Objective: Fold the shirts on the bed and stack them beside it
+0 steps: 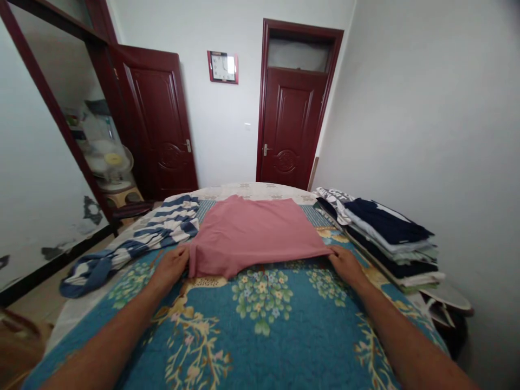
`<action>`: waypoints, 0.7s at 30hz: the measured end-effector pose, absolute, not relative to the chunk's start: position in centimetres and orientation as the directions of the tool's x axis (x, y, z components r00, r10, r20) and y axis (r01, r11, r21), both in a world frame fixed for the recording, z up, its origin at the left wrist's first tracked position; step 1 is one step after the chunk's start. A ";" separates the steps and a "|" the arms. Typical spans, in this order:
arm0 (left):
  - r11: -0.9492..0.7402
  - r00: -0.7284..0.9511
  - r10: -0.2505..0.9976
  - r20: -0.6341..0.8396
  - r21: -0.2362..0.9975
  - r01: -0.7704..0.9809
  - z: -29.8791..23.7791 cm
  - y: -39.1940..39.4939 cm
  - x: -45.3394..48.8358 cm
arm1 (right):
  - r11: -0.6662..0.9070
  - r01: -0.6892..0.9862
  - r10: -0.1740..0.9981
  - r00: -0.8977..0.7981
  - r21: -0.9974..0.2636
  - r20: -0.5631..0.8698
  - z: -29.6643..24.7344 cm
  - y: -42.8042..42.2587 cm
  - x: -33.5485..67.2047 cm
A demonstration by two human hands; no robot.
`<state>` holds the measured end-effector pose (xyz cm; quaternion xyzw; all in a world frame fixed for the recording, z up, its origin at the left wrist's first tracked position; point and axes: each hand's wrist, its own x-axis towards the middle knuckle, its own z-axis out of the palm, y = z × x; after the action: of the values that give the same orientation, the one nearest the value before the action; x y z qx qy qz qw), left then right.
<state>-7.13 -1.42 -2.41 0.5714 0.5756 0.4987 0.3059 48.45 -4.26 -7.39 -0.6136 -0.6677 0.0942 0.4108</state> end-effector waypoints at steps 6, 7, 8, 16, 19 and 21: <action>-0.135 -0.144 0.969 0.201 0.919 0.369 -3.1 -2.1 -7.2 | 0.236 0.770 0.922 0.016 -0.592 0.388 -6.8 -5.1 48.6; -0.121 -0.149 0.972 0.179 0.935 0.334 -2.6 -2.3 -7.1 | 0.238 0.776 0.915 0.023 -0.584 0.403 -6.2 -5.1 48.7; -0.107 -0.147 0.977 0.157 0.948 0.299 -2.1 -2.7 -6.9 | 0.243 0.783 0.907 0.026 -0.573 0.420 -5.7 -5.2 48.9; 0.037 -0.113 0.994 0.002 0.939 0.343 -0.1 -9.7 -7.1 | 0.303 0.815 0.917 -0.108 -0.494 0.384 -5.1 -9.1 52.9; 0.096 -0.015 0.995 -0.097 0.934 0.343 -1.5 -11.4 -7.7 | 0.304 0.828 0.939 -0.177 -0.470 0.295 -6.2 -10.5 54.1; 0.147 0.026 0.987 -0.160 0.950 0.274 -2.3 -11.6 -7.9 | 0.304 0.841 0.941 -0.194 -0.447 0.276 -7.2 -11.1 54.4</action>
<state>-7.90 -11.62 -2.34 0.5353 0.5890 0.3744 0.4758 54.39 -11.09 -7.16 -0.5815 -0.7664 0.0984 0.2547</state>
